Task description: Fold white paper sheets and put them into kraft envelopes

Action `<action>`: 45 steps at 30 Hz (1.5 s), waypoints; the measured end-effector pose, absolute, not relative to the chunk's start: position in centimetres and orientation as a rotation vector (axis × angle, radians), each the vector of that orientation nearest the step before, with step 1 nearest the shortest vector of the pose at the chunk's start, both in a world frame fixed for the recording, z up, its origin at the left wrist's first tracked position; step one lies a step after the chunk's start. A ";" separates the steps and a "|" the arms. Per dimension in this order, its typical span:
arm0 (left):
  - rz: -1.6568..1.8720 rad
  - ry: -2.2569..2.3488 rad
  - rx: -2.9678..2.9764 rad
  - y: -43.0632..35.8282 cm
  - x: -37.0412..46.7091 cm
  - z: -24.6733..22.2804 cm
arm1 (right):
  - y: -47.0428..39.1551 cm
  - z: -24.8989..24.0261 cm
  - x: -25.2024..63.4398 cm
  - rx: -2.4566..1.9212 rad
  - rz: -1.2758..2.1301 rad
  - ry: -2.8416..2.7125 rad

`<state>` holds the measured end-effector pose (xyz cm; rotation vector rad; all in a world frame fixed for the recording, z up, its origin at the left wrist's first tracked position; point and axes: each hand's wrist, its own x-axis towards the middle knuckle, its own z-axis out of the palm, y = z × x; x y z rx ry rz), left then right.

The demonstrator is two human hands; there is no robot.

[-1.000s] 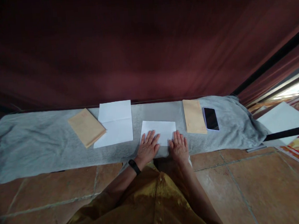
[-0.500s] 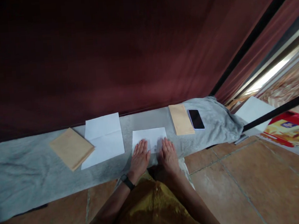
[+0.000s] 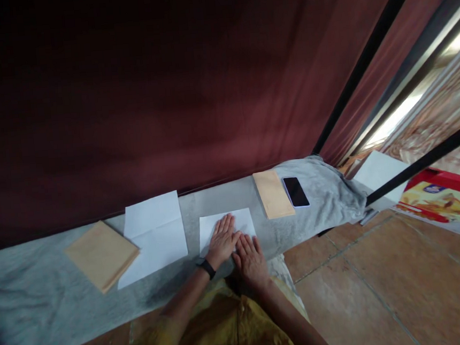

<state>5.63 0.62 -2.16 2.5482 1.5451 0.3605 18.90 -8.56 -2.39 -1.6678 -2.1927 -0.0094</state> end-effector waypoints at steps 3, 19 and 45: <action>0.338 1.605 2.528 2.1 5.9 -2.2 | -8.5 -2.2 18.8 -1.670 0.007 -2.191; 0.343 1.390 2.800 -4.3 2.4 -2.4 | -8.7 -3.1 19.2 -1.645 0.132 -2.162; 0.823 1.848 2.103 -7.0 -0.3 -4.1 | -1.2 -4.6 20.1 -1.800 -0.037 -1.959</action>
